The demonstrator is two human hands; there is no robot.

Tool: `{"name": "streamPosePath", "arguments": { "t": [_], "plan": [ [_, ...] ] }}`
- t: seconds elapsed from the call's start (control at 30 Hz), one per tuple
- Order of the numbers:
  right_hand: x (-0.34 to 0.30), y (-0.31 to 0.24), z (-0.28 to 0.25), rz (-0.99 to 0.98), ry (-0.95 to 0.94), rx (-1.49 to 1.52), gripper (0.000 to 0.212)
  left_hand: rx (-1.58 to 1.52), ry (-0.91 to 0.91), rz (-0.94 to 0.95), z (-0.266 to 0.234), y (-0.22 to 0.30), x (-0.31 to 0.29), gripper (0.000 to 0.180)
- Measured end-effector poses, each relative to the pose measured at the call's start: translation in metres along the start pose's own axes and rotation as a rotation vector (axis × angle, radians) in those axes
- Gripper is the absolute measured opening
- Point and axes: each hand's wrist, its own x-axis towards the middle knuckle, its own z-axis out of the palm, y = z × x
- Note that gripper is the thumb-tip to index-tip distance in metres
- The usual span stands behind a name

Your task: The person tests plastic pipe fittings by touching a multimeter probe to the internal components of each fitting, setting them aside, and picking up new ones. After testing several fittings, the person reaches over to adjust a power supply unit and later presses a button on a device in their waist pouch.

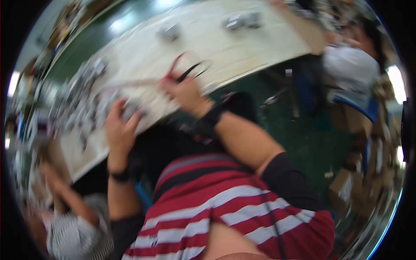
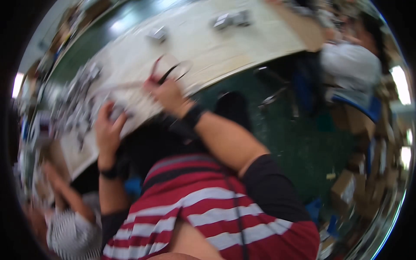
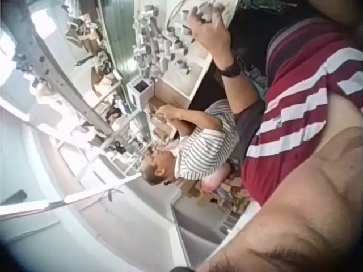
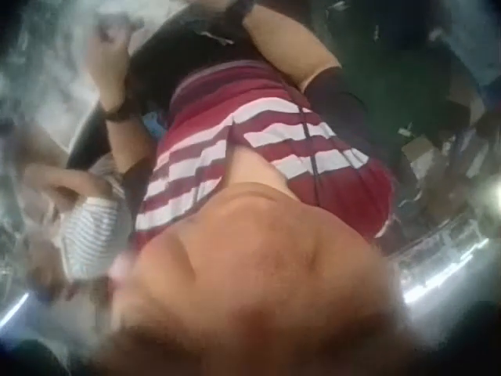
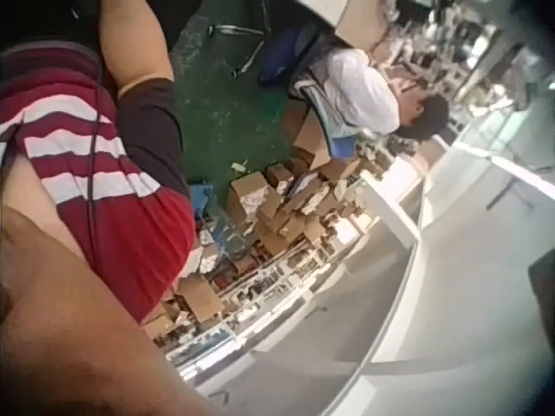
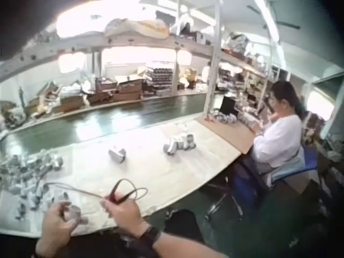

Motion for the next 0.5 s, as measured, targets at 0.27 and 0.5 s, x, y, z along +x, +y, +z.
{"name": "streamPosePath", "arguments": {
  "t": [0.27,0.5],
  "plan": [
    [0.002,-0.056,0.003,0.365,-0.012,0.297,0.016,-0.051,0.060,-0.050,0.020,0.023,-0.005,0.043],
    [0.000,-0.058,0.001,0.364,0.008,0.234,0.016,-0.011,0.031,-0.064,0.027,0.027,-0.005,0.042]
  ]
}}
